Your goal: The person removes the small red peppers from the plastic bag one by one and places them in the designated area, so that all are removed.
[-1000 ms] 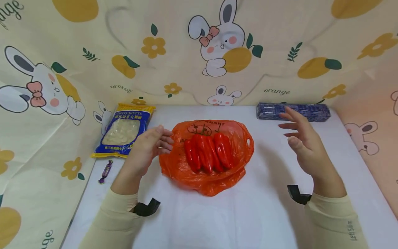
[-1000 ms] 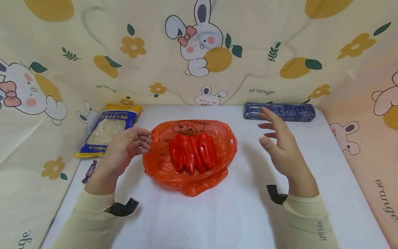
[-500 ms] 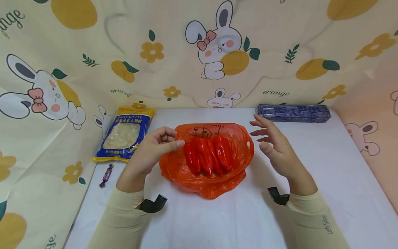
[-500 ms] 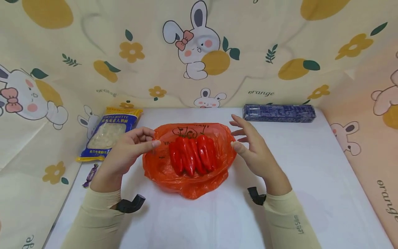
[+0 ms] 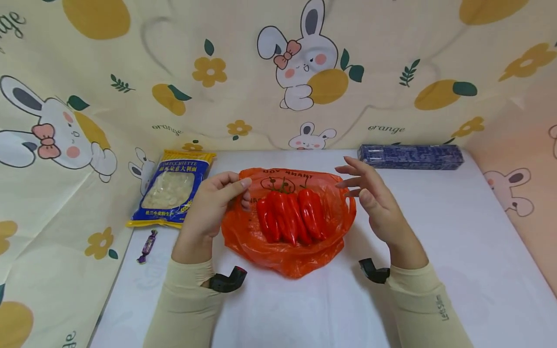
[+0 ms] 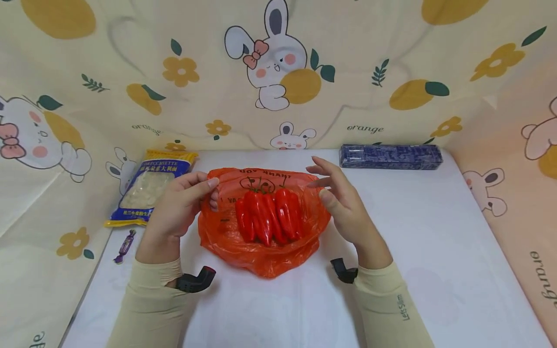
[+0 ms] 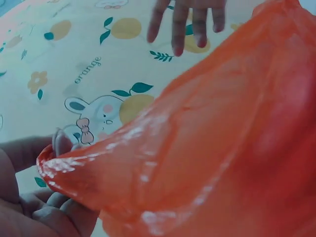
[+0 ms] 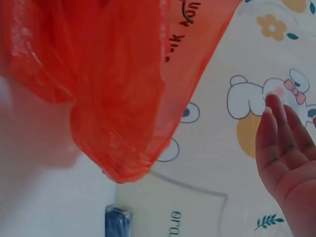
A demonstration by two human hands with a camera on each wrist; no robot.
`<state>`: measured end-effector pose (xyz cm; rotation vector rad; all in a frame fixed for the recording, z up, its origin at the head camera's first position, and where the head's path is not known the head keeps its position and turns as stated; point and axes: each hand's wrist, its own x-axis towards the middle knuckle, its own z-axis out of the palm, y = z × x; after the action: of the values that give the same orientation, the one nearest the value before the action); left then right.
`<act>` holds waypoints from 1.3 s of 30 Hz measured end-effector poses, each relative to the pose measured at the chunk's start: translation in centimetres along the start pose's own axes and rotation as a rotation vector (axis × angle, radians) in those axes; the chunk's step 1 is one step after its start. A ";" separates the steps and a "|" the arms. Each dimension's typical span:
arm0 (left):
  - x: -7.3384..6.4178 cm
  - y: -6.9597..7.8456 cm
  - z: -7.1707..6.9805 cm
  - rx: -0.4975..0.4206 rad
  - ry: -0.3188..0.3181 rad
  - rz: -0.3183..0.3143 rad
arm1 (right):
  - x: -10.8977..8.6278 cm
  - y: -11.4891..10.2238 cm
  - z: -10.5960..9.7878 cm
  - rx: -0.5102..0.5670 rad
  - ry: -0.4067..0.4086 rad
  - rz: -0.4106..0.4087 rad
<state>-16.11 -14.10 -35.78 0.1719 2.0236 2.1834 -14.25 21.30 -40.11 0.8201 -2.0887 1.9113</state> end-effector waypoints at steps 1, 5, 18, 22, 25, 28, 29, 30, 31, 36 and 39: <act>0.1 -0.3 -0.1 -0.048 0.008 0.001 | 0.0 0.2 0.0 0.034 -0.003 0.012; 0.3 -1.2 -0.6 -0.214 0.039 0.002 | -0.1 0.6 0.0 0.129 0.000 0.068; 0.1 -1.4 -0.8 -0.296 -0.018 0.052 | 0.0 0.8 0.8 0.250 0.072 0.167; 0.1 -1.5 -0.7 -0.299 -0.021 0.052 | -0.1 1.5 1.3 0.228 0.082 0.221; 0.1 -1.6 -0.7 -0.309 -0.020 0.047 | 0.0 2.2 1.7 0.166 0.045 0.268; 0.2 -1.6 -0.7 -0.321 -0.017 0.038 | 0.1 3.0 2.3 0.090 -0.002 0.314; 0.2 -1.6 -0.7 -0.326 -0.017 0.035 | 0.1 3.2 2.5 0.069 -0.015 0.332; 0.2 -1.5 -0.7 -0.329 -0.018 0.031 | 0.1 3.5 2.8 0.047 -0.027 0.347; 0.2 -1.5 -0.6 -0.332 -0.018 0.029 | 0.1 3.8 3.0 0.026 -0.039 0.364; 0.1 -1.5 -0.5 -0.332 -0.022 0.023 | -0.1 5.0 4.0 -0.108 -0.092 0.405; 0.1 -1.5 -0.5 -0.326 -0.022 0.021 | -0.3 5.6 4.3 -0.217 -0.111 0.399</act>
<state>-16.28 -14.43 -37.30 0.1751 1.6305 2.4715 -15.94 17.27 -45.70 0.5006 -2.6334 1.7953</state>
